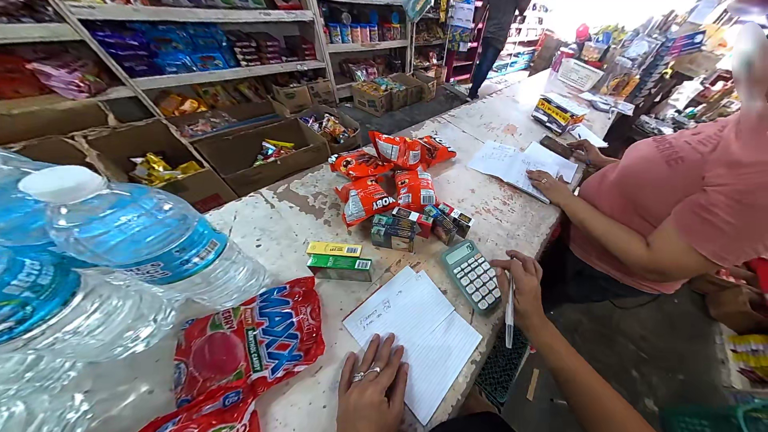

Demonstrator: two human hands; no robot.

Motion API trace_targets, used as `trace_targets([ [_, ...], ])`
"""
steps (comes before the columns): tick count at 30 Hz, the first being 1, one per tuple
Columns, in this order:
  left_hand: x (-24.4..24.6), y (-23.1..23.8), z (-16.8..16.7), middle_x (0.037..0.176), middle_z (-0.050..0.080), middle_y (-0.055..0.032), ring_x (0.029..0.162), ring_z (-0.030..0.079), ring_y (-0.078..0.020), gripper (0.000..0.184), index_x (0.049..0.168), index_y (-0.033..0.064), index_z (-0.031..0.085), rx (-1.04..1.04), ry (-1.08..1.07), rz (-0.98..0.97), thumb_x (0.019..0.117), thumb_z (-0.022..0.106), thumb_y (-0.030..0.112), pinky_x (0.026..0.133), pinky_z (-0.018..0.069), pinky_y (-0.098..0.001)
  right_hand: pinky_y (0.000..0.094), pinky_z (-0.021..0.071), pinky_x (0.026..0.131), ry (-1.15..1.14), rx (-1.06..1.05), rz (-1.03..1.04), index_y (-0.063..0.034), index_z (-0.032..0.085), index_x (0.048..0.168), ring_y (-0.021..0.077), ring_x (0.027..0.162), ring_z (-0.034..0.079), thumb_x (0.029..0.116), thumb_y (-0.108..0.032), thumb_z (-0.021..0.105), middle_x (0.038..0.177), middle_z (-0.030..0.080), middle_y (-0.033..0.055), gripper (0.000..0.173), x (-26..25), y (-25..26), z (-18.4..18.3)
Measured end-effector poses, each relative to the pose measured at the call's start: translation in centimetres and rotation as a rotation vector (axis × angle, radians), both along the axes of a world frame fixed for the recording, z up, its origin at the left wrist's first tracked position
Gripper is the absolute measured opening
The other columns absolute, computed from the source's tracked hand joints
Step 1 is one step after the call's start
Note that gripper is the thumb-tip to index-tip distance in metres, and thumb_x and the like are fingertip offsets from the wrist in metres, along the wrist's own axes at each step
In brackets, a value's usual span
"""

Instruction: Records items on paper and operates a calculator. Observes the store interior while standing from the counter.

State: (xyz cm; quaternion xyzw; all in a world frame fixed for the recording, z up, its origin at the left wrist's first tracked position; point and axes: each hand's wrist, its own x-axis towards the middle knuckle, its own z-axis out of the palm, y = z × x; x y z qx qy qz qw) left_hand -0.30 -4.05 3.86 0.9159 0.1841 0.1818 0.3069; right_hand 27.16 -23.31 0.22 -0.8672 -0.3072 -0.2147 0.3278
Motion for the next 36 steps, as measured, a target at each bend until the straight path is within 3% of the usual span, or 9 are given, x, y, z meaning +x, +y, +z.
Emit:
trace_targets([
  [7, 0.1, 0.0, -0.2, 0.13, 0.069, -0.0189, 0.13, 0.058, -0.0457, 0.026, 0.112, -0.0011, 0.078, 0.007, -0.01, 0.005, 0.0925, 0.062, 0.008, 0.115, 0.0267, -0.069, 0.0502, 0.0317, 0.116, 0.052, -0.015, 0.017, -0.0244, 0.074, 0.103, 0.0135, 0.124, 0.059, 0.1044, -0.033, 0.052, 0.11, 0.073, -0.0098, 0.023, 0.8, -0.5, -0.4],
  [14, 0.1, 0.1, -0.2, 0.13, 0.069, -0.0191, 0.129, 0.058, -0.0464, 0.026, 0.112, -0.0015, 0.078, 0.002, -0.007, 0.004, 0.0922, 0.062, 0.007, 0.114, 0.027, -0.0692, 0.0523, 0.0352, 0.113, 0.018, 0.0, 0.01, -0.0246, 0.075, 0.1, 0.0193, 0.124, 0.059, 0.1026, -0.031, 0.055, 0.114, 0.072, -0.0031, 0.022, -1.8, -2.8, -3.3],
  [18, 0.1, 0.1, -0.4, 0.131, 0.068, -0.0191, 0.13, 0.058, -0.0461, 0.027, 0.112, -0.0014, 0.077, 0.009, -0.006, 0.006, 0.0931, 0.061, 0.009, 0.115, 0.0259, -0.0694, 0.0555, 0.0294, 0.117, -0.002, 0.102, 0.042, -0.0223, 0.076, 0.099, 0.0235, 0.127, 0.057, 0.1033, -0.032, 0.053, 0.117, 0.072, 0.0012, 0.026, -2.7, -3.1, -1.4],
  [22, 0.1, 0.1, -0.5, 0.13, 0.069, -0.0184, 0.129, 0.059, -0.0456, 0.027, 0.111, -0.0009, 0.078, 0.021, -0.013, 0.008, 0.0925, 0.061, 0.009, 0.114, 0.0271, -0.0692, 0.0521, 0.0358, 0.113, -0.016, 0.039, -0.039, -0.0232, 0.074, 0.095, 0.0193, 0.121, 0.06, 0.1014, -0.031, 0.058, 0.111, 0.072, -0.0024, 0.02, -3.2, -3.6, -4.1],
  [26, 0.1, 0.1, -0.4, 0.13, 0.069, -0.0182, 0.129, 0.059, -0.0457, 0.026, 0.111, -0.0008, 0.078, 0.015, -0.009, 0.013, 0.0924, 0.062, 0.008, 0.114, 0.0269, -0.0696, 0.0489, 0.0381, 0.11, 0.072, 0.21, 0.055, -0.0169, 0.074, 0.095, 0.0188, 0.117, 0.062, 0.1043, -0.029, 0.051, 0.107, 0.074, -0.0011, 0.027, -4.9, -0.9, -1.3],
  [29, 0.1, -0.1, -0.4, 0.129, 0.069, -0.0192, 0.128, 0.06, -0.046, 0.026, 0.11, -0.0014, 0.078, 0.01, -0.021, 0.018, 0.0917, 0.062, 0.008, 0.114, 0.0276, -0.07, 0.0333, 0.0576, 0.087, 0.245, 0.385, 0.323, -0.0064, 0.072, 0.105, 0.012, 0.094, 0.069, 0.1101, -0.04, 0.038, 0.097, 0.073, 0.0029, 0.048, -7.7, 4.4, 1.6],
  [31, 0.0, -0.1, -0.4, 0.129, 0.07, -0.0186, 0.128, 0.06, -0.0448, 0.027, 0.11, -0.0008, 0.078, 0.02, -0.018, 0.02, 0.0923, 0.061, 0.009, 0.113, 0.0286, -0.0695, 0.0255, 0.0567, 0.071, 0.35, 0.511, 0.505, -0.0017, 0.074, 0.102, 0.0074, 0.077, 0.065, 0.1103, -0.036, 0.04, 0.086, 0.07, 0.0042, 0.049, -9.1, 8.5, 2.3],
  [34, -0.2, 0.1, -1.4, 0.128, 0.07, -0.0161, 0.127, 0.061, -0.0423, 0.028, 0.109, 0.0014, 0.079, 0.069, -0.042, 0.033, 0.0927, 0.06, 0.014, 0.113, 0.0303, -0.0693, 0.0207, 0.0526, 0.057, 0.463, 0.487, 0.58, 0.0038, 0.073, 0.088, 0.0042, 0.06, 0.06, 0.103, -0.014, 0.05, 0.072, 0.068, 0.0047, 0.032, -9.8, 12.9, 2.7],
  [36, 0.0, 0.4, -2.9, 0.127, 0.072, -0.012, 0.126, 0.063, -0.0381, 0.031, 0.108, 0.0051, 0.081, 0.124, -0.087, 0.051, 0.0925, 0.058, 0.02, 0.112, 0.0331, -0.0679, 0.0243, 0.0526, 0.049, 0.614, 0.396, 0.592, 0.0055, 0.067, 0.093, 0.0083, 0.055, 0.061, 0.1014, -0.01, 0.055, 0.073, 0.067, 0.007, 0.021, -8.6, 14.3, 3.0],
])
